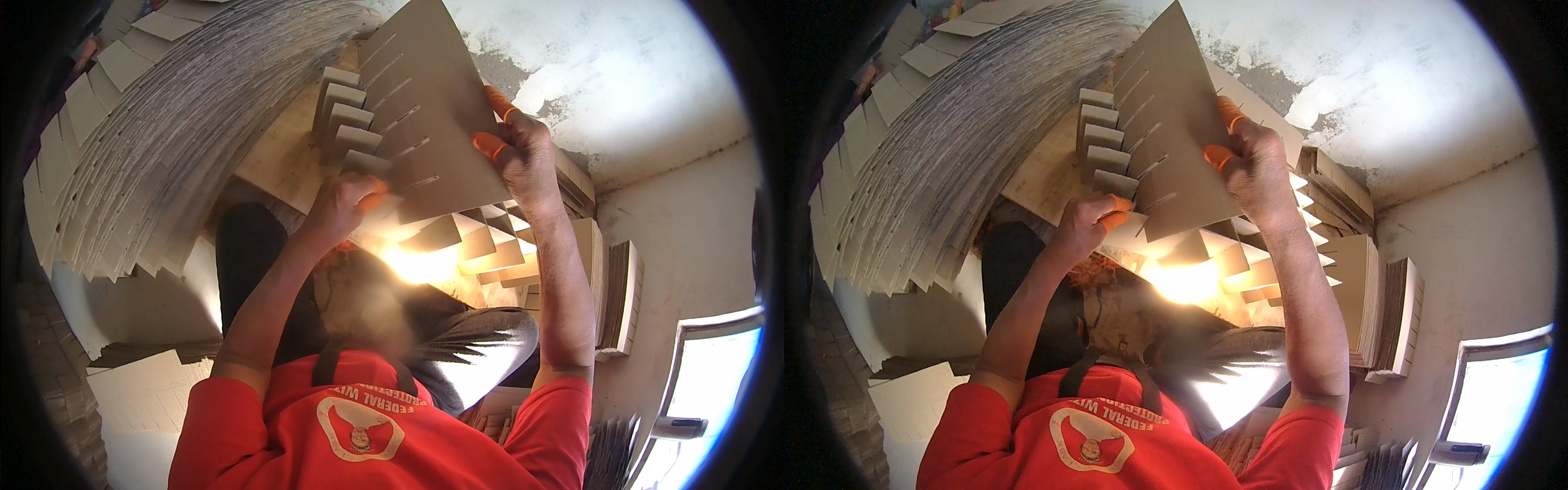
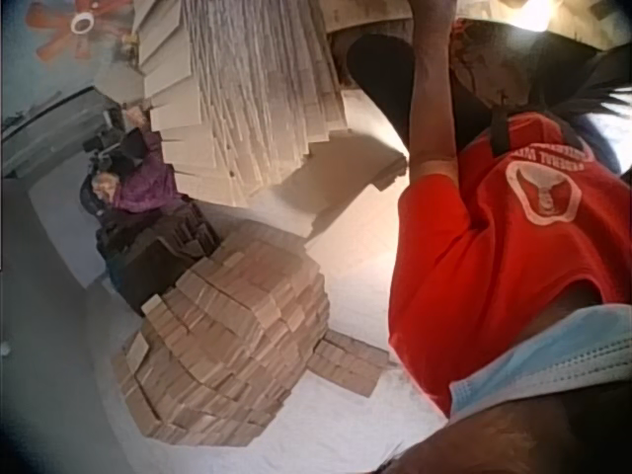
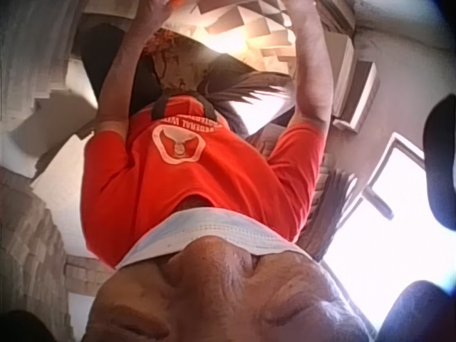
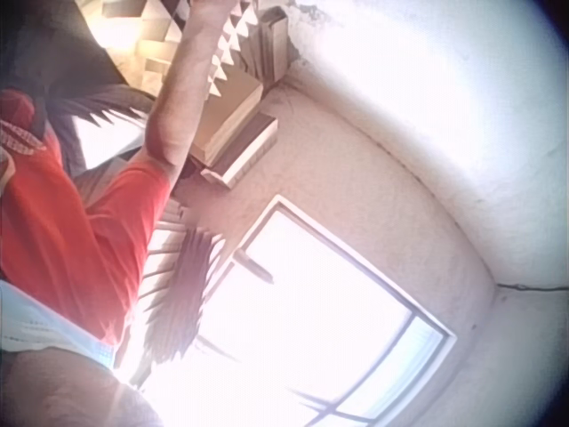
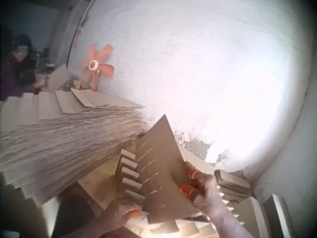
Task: The person assembles cardboard pieces by hand, interlocking them into a larger structure. They repeatedly pick up, align, and press the pieces together to form a continuous assembly.
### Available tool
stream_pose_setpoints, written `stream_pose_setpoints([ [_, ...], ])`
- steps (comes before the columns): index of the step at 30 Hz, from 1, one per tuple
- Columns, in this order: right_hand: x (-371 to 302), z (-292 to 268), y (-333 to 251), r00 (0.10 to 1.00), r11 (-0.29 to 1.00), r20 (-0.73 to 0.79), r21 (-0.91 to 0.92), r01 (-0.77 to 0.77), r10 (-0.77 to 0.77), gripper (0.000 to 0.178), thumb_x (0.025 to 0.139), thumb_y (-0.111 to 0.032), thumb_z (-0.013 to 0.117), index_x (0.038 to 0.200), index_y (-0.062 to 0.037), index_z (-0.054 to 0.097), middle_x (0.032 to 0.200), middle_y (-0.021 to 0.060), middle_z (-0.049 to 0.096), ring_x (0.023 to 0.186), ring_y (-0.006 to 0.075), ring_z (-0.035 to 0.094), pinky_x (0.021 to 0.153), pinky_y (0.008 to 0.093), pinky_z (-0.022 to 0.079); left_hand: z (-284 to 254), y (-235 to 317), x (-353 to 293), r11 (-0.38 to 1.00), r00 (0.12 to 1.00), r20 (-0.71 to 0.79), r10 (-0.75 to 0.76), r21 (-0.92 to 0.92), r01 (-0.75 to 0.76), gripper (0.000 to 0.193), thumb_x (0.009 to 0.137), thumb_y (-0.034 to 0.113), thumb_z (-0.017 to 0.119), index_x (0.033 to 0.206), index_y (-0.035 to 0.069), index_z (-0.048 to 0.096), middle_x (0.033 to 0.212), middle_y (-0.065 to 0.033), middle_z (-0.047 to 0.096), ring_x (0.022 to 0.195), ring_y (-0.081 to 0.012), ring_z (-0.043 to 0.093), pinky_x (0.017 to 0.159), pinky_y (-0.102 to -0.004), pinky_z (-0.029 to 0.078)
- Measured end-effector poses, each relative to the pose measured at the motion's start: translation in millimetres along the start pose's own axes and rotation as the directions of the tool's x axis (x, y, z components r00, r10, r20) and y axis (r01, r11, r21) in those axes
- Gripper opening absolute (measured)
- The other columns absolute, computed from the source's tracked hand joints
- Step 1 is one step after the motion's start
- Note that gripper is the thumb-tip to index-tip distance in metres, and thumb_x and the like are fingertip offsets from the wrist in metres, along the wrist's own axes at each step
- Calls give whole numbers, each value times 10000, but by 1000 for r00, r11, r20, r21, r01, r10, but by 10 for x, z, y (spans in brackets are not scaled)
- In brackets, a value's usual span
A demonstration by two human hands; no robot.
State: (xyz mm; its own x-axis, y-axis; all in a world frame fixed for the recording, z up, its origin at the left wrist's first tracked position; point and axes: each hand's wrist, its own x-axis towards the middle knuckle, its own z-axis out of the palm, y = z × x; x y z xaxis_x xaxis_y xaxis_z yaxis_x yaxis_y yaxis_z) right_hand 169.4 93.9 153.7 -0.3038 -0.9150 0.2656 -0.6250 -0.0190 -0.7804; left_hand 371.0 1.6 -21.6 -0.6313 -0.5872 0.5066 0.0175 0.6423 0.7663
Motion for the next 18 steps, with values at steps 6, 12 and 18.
stream_pose_setpoints([
  [6,-156,-4,-50,998,999,-36,-20,-47,46,522,838,134,604,1343,122,471,1003,107,694,818,82,605,713,205,491,-168,-33,201,957,923,-327,-203,-266,116,290,883,45,672,1167,-8,655,1074,-194,692,969,-265,685,840,-334,524],
  [12,-115,-21,-74,998,998,8,38,-56,56,538,837,143,595,1357,118,458,1211,154,647,923,103,625,768,216,511,-454,-895,839,977,821,-562,102,213,24,367,820,-33,682,1181,-7,626,1090,-196,683,1008,-339,657,873,-368,511],
  [18,-187,-37,-23,989,988,-28,-38,-148,147,559,825,166,578,1365,124,441,1297,184,598,966,109,621,797,222,513,-443,-1157,1095,964,911,-345,-227,55,262,283,780,-23,715,1053,-1,641,995,-177,692,925,-294,669,807,-367,504],
])
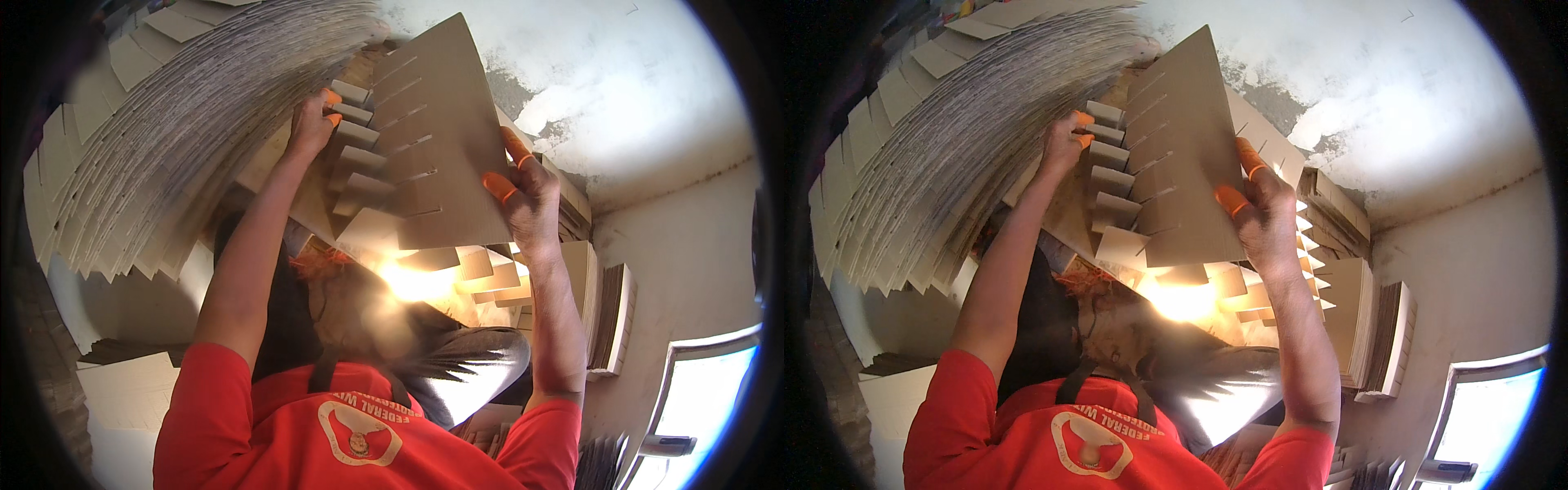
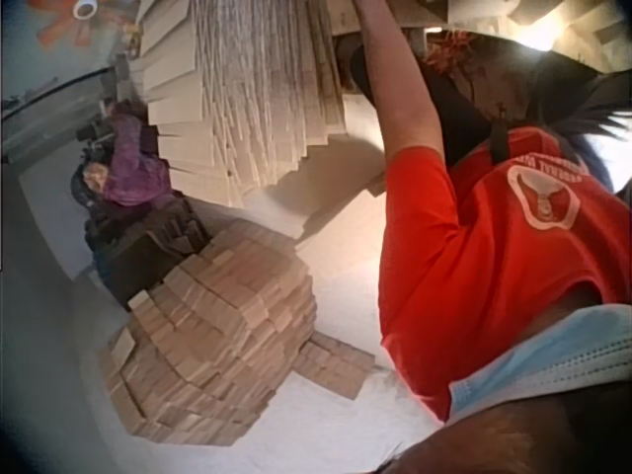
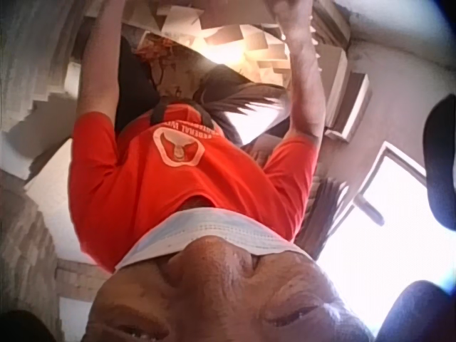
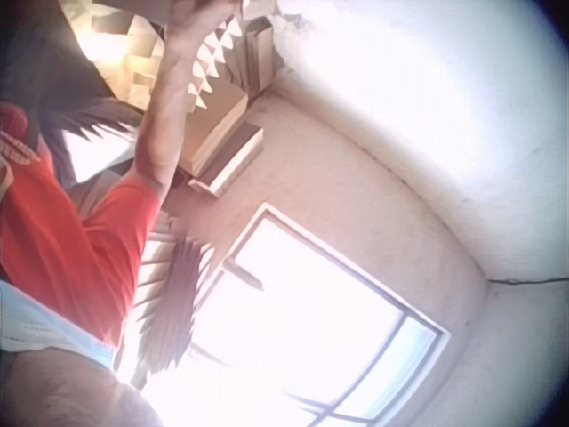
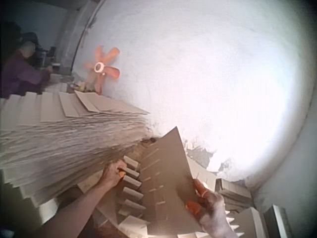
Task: The person assembles cardboard pieces by hand, interlocking them into a larger structure. They repeatedly pick up, align, and press the pieces together to form a continuous assembly.
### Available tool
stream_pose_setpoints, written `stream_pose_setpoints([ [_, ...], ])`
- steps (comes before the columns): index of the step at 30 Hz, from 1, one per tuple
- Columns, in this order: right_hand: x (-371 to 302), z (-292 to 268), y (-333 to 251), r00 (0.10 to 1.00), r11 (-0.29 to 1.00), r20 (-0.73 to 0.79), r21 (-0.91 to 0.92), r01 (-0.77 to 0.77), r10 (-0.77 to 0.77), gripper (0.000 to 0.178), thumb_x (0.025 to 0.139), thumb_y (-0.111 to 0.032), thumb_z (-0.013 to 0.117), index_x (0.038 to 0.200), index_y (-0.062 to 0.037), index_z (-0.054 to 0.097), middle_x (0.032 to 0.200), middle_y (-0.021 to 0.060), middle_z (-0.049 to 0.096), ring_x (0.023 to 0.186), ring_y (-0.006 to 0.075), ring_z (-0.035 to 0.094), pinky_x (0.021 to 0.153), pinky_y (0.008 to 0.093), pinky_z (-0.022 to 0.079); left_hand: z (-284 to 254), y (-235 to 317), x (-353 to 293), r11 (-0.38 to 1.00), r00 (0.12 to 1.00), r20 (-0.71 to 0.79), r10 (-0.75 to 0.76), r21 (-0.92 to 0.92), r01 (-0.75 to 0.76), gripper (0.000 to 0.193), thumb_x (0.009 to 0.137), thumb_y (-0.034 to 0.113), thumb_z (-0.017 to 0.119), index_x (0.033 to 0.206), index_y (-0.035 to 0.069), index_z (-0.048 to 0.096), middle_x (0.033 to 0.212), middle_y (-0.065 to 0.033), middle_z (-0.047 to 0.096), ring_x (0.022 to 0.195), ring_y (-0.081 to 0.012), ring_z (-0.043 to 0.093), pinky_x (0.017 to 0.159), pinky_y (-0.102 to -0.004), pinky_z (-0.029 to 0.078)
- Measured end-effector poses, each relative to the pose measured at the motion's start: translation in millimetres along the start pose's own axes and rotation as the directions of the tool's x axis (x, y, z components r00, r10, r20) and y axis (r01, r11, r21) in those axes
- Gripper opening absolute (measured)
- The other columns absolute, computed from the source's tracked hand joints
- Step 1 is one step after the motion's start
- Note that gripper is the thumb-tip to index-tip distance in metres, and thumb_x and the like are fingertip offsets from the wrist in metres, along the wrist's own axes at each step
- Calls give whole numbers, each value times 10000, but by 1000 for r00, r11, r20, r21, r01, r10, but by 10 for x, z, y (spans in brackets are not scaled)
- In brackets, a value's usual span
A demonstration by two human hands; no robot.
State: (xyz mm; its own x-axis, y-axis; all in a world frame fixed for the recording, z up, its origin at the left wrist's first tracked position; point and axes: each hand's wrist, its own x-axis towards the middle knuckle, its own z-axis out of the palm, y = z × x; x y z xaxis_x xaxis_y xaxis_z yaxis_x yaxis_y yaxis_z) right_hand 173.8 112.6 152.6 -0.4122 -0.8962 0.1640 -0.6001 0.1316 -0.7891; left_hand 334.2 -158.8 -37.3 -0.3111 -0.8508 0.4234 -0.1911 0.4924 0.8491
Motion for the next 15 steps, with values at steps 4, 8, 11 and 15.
stream_pose_setpoints([
  [4,-13,2,96,992,987,23,112,117,-120,548,810,175,575,1345,104,473,1389,204,524,1015,138,626,827,254,532,-35,-37,-42,984,992,0,-126,-130,125,214,767,-20,726,967,-1,654,866,-156,695,814,-234,669,741,-352,503],
  [8,-31,-2,209,971,932,-27,273,237,-239,480,798,202,563,1264,91,539,1472,211,426,1070,186,624,851,301,553,51,-44,3,992,996,-85,-35,-128,24,175,756,-18,738,911,-9,657,801,-153,691,747,-226,662,700,-351,506],
  [11,-36,-4,224,964,943,-37,200,265,-263,452,793,212,566,1233,108,545,1483,211,415,1109,194,608,870,320,555,64,-25,24,996,995,-95,-27,-92,18,184,751,-21,742,912,-9,653,809,-153,691,743,-227,660,692,-350,507],
  [15,10,-48,152,982,973,35,145,178,-185,570,799,198,579,1349,116,451,1413,212,496,1123,155,581,888,267,519,50,-34,22,996,994,-107,-6,-91,-4,175,750,-31,736,901,-22,648,805,-149,692,744,-230,664,690,-347,512],
])
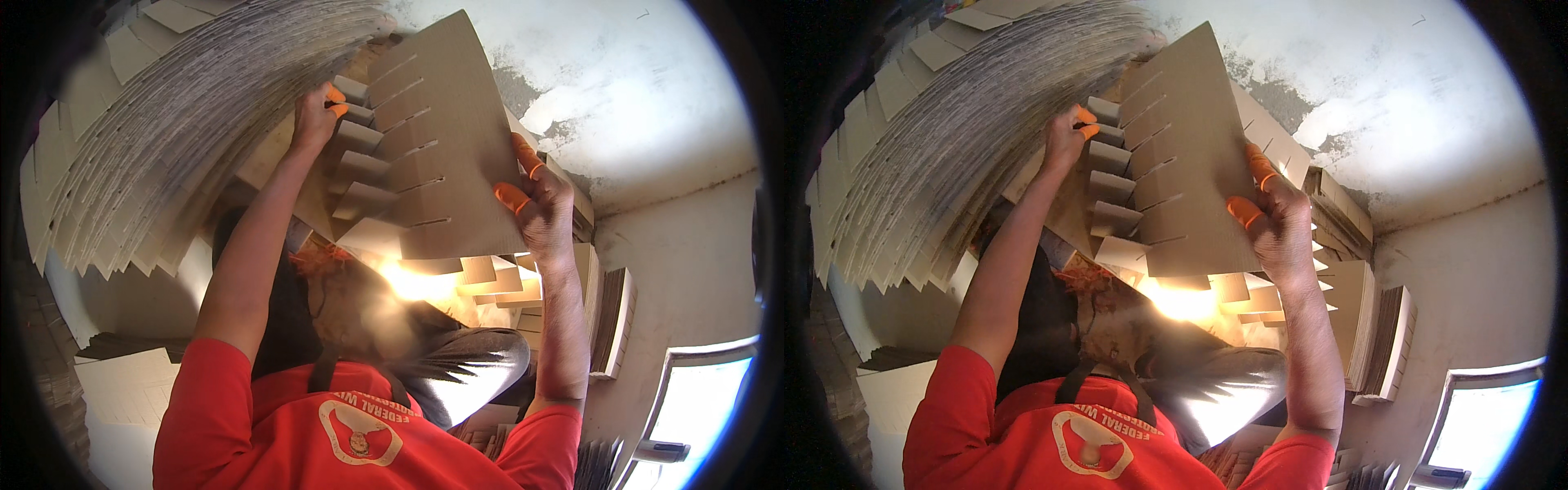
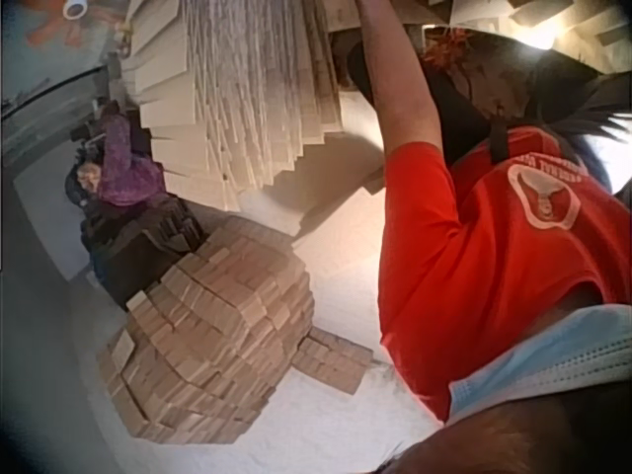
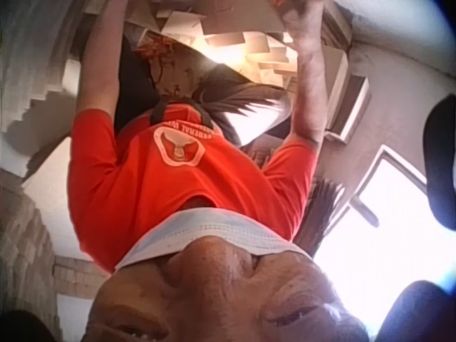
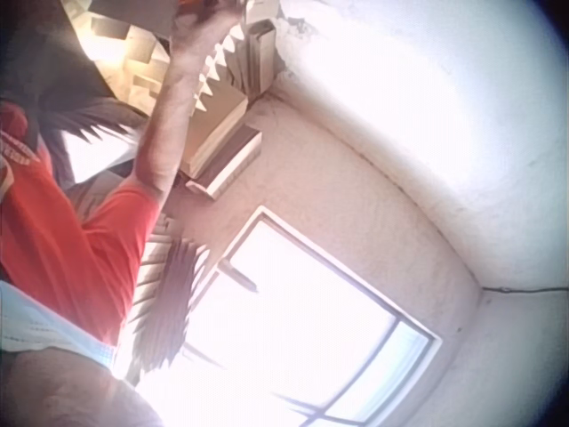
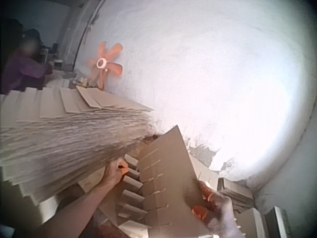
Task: The person assembles cardboard pieces by hand, interlocking them into a larger structure. They repeatedly pick up, align, and press the pieces together to form a continuous assembly.
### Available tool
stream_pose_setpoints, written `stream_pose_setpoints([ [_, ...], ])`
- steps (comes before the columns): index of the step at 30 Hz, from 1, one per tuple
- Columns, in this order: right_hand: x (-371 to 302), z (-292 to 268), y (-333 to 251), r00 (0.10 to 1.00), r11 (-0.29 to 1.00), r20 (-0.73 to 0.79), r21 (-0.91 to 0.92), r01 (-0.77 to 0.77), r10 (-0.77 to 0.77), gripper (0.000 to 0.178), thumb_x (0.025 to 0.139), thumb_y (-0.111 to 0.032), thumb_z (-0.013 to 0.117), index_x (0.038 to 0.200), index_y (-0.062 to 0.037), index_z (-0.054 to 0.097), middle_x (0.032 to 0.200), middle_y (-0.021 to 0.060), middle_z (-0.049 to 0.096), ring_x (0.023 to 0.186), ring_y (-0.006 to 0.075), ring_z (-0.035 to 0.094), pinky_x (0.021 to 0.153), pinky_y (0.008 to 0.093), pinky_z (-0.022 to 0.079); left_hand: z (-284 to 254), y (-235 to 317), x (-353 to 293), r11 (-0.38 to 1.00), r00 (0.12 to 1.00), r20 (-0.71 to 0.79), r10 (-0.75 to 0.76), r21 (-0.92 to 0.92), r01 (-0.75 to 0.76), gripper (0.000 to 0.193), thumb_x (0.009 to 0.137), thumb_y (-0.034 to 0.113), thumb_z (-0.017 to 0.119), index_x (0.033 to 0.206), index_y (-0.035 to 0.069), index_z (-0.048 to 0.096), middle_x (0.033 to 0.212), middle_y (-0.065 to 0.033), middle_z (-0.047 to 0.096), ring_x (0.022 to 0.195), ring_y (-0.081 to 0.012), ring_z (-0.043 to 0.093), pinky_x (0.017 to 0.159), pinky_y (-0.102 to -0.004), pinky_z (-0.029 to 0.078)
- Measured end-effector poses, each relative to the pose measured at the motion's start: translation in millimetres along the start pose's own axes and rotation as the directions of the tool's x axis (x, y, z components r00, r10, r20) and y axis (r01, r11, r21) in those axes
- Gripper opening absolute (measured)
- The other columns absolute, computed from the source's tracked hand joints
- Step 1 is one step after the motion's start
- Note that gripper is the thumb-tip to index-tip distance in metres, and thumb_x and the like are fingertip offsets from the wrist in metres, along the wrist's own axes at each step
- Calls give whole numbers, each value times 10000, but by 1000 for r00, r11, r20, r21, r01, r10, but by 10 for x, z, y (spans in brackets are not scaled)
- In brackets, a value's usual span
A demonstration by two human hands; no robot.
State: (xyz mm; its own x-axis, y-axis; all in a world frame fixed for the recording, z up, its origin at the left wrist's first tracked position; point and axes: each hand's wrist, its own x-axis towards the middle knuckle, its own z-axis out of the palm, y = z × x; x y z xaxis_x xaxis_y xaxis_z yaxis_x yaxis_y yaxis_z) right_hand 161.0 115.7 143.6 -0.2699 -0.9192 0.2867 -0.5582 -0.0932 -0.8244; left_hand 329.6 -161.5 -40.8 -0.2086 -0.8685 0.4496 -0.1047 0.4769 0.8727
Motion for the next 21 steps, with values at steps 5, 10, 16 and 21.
stream_pose_setpoints([
  [5,-98,68,-57,999,1000,-39,-5,7,-7,588,819,165,571,1387,97,438,1299,166,598,966,103,610,819,224,509,34,-69,-91,993,998,-65,-25,-115,17,160,747,-38,733,880,-36,644,816,-150,695,753,-230,671,698,-343,517],
  [10,-125,17,-53,998,998,2,-24,-62,63,610,816,154,582,1403,80,432,1261,135,623,935,88,612,790,217,509,51,-105,-23,996,999,-31,-23,-87,21,169,742,-44,731,889,-28,650,834,-149,695,762,-232,674,697,-346,518],
  [16,-65,74,-133,1000,999,1,-50,0,0,572,803,173,589,1357,91,478,1251,115,628,916,80,609,781,209,496,35,-123,41,998,999,20,-42,-45,43,162,778,-25,727,919,-19,647,841,-94,686,809,-164,651,737,-320,503],
  [21,112,97,-57,995,997,96,-81,3,5,394,787,189,600,1172,114,567,1195,121,646,804,62,547,706,198,478,45,-57,-4,997,999,-49,17,-81,-21,218,706,-84,737,891,-22,640,810,-144,675,766,-239,668,698,-348,520],
])
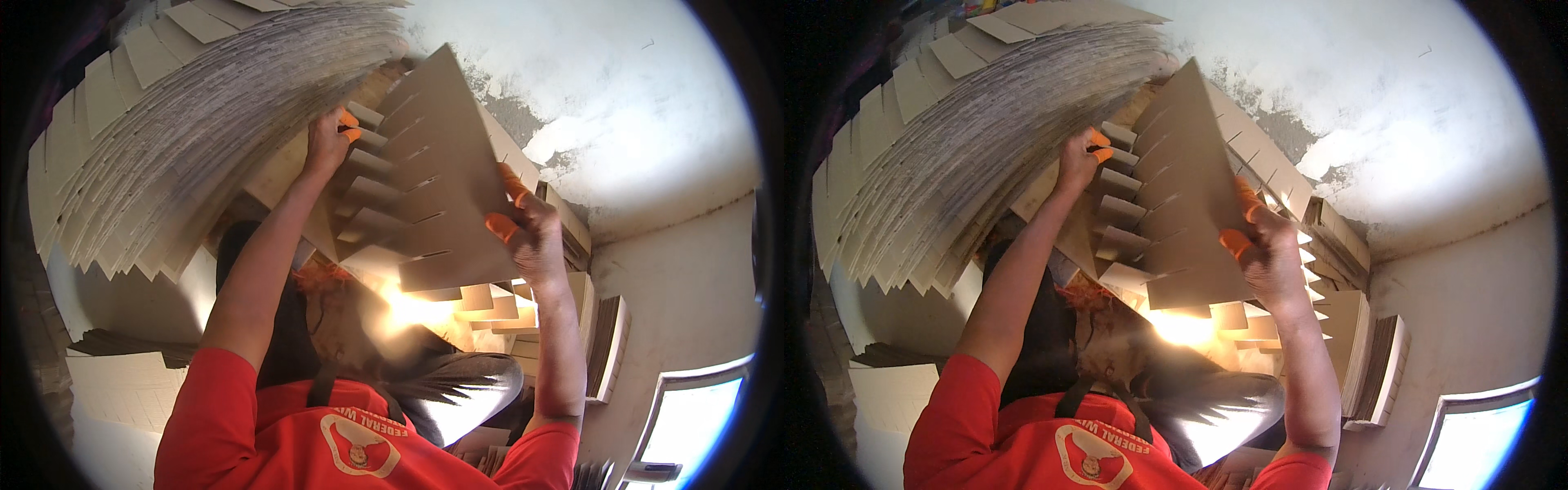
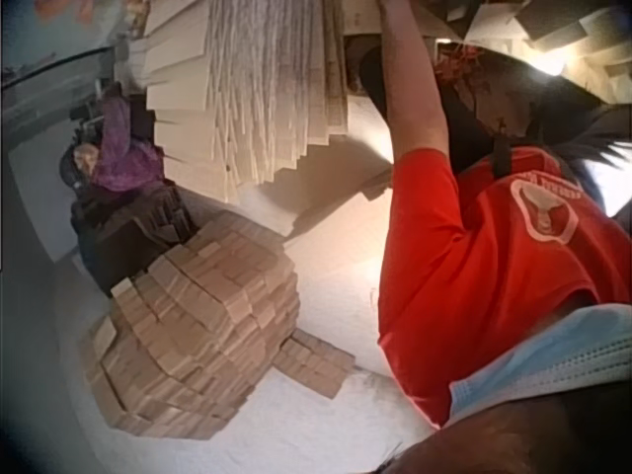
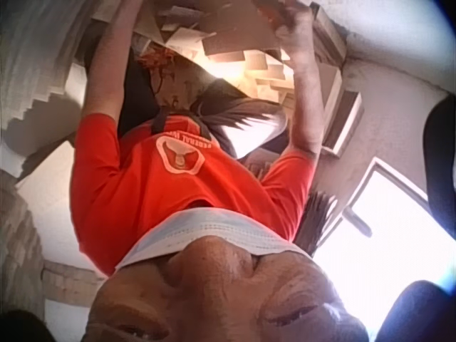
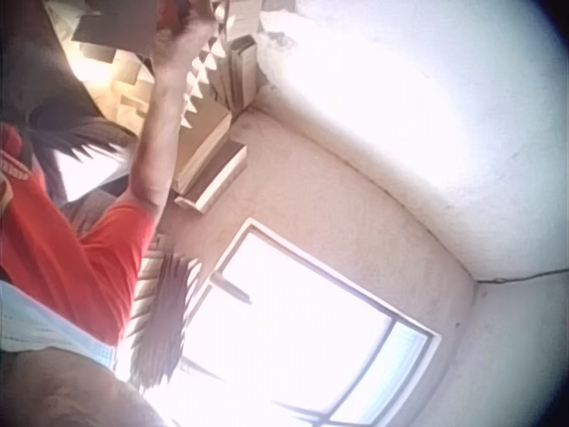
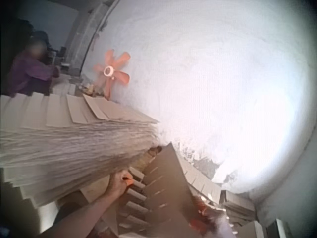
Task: The person assembles cardboard pieces by hand, interlocking them into a larger structure. They repeatedly pick up, align, and press the pieces together to form a continuous assembly.
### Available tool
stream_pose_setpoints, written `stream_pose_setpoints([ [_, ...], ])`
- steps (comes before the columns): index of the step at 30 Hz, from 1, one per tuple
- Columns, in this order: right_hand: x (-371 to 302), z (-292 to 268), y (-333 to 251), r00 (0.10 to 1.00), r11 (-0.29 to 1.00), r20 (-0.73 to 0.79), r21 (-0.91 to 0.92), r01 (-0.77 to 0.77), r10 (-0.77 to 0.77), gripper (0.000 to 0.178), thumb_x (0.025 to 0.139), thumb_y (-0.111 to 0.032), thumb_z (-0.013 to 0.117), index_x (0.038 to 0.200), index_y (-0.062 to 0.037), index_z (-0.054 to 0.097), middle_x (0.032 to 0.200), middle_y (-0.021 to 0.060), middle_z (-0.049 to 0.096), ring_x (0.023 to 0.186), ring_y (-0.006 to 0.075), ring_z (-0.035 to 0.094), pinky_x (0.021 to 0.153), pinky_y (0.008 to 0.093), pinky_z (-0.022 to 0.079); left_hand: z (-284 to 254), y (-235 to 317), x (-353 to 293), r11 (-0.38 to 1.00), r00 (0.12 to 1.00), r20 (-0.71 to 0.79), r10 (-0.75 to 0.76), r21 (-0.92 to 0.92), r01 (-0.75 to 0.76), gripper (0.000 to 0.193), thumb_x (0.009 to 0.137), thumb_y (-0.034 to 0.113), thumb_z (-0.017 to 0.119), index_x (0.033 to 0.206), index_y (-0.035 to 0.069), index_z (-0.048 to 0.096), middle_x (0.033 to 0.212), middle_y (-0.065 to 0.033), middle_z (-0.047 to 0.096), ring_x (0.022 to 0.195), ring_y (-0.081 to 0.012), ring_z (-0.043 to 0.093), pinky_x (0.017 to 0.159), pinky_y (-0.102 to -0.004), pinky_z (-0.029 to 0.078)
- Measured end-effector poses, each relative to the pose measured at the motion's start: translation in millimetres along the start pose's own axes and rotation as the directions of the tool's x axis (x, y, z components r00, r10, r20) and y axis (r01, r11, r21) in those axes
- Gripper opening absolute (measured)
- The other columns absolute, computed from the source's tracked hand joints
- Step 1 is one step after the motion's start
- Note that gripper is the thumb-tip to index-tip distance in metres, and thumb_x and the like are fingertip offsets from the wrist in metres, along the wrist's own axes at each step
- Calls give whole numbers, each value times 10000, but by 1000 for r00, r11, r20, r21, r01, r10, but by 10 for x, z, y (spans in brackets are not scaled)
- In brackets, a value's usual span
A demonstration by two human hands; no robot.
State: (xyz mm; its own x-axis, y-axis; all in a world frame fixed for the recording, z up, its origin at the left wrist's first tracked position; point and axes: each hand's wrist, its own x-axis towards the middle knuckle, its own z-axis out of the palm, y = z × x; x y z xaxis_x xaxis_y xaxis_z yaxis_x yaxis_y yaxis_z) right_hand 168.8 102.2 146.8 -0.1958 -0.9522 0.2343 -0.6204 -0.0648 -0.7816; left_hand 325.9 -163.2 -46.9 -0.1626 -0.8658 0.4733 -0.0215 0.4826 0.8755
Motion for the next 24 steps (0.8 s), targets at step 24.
stream_pose_setpoints([
  [24,359,380,-17,869,906,425,-420,-56,251,755,768,63,691,1434,73,337,1282,235,579,1129,275,602,939,341,468,-307,852,-1616,976,820,534,-206,55,209,355,797,64,742,1132,-21,661,860,-36,667,742,-91,596,689,-247,493],
])
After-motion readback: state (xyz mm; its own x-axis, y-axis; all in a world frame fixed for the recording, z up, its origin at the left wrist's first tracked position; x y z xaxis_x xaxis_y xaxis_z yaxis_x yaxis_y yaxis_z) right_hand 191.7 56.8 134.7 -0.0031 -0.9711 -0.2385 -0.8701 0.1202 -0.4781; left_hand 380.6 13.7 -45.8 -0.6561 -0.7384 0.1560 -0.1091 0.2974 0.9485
